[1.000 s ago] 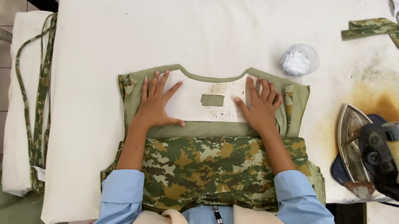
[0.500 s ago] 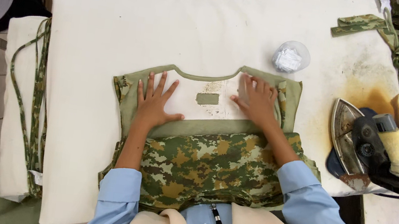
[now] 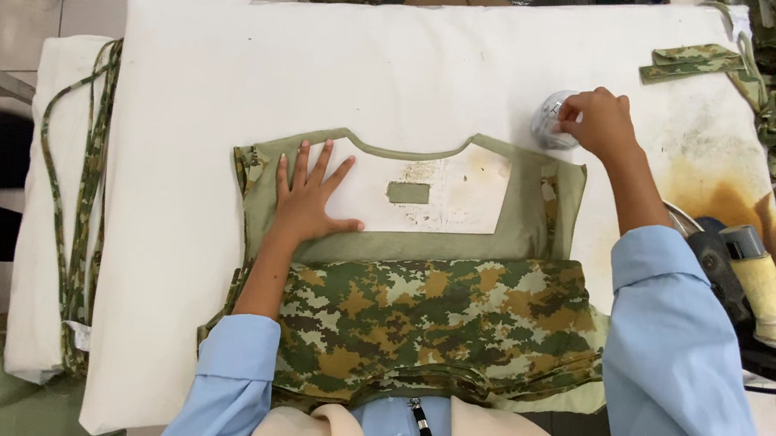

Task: The person irons a camouflage-patterned garment on a white ironing board. They repeatedly place a paper template over the garment's collar area, press it with an iron, and then remove the template to continue ironing the fabric.

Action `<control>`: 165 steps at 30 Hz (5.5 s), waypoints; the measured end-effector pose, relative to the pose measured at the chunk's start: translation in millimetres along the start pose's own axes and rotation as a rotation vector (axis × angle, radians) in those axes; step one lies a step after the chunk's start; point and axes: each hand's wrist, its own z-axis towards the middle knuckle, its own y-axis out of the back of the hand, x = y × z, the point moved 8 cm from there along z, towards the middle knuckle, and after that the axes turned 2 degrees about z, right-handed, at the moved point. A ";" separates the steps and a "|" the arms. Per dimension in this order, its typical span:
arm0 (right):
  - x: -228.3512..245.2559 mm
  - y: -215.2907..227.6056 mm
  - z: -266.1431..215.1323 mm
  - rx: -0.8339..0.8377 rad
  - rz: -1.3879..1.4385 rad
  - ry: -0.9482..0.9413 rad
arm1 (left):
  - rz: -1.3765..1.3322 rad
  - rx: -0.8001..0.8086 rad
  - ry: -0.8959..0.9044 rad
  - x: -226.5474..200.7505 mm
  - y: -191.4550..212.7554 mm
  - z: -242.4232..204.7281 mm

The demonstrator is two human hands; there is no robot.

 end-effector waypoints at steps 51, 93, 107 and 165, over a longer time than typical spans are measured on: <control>257.3 -32.4 -144.2 -0.113 0.176 0.300 | -0.015 -0.030 -0.024 0.5 -2.8 -2.6; 179.4 69.5 -195.0 -0.470 0.622 0.080 | 0.001 -0.032 -0.017 2.2 -5.0 -0.3; -153.7 64.3 -285.3 -0.058 0.102 -0.536 | 0.012 0.015 -0.039 -4.6 6.1 -2.0; -159.3 56.2 -288.3 -0.187 0.038 -0.601 | -0.212 -0.400 0.002 37.3 24.0 32.6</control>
